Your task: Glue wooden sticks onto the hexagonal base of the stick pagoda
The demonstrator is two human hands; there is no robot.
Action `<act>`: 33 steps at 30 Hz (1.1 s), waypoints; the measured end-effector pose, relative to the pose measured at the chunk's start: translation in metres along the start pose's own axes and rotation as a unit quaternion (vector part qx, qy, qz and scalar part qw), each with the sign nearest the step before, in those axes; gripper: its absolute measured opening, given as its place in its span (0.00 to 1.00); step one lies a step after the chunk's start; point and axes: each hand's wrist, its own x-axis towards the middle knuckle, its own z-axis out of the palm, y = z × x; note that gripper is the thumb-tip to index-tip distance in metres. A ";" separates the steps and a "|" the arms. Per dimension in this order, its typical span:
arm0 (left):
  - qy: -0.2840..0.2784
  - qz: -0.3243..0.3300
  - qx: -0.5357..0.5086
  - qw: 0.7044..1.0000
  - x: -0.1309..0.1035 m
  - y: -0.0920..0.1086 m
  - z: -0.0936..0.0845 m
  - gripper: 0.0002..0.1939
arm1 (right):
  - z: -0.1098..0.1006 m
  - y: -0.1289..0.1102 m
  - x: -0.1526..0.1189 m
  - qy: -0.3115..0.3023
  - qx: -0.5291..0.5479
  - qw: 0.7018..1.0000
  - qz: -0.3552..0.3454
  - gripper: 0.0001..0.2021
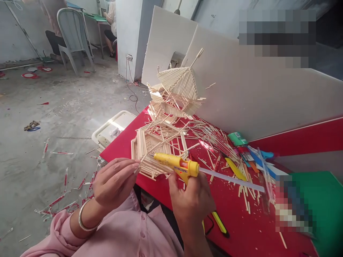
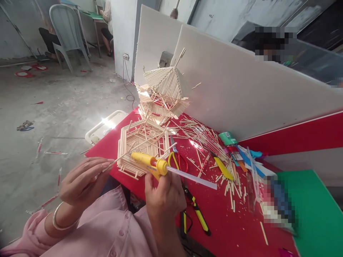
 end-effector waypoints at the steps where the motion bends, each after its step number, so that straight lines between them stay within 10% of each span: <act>1: -0.002 0.000 0.000 1.000 0.000 0.000 0.000 0.17 | 0.000 0.000 0.000 -0.003 -0.001 1.000 -0.001 0.15; 33: -0.028 0.015 -0.020 0.999 0.000 -0.003 0.000 0.18 | 0.006 -0.001 0.002 -0.003 0.032 0.999 0.016 0.13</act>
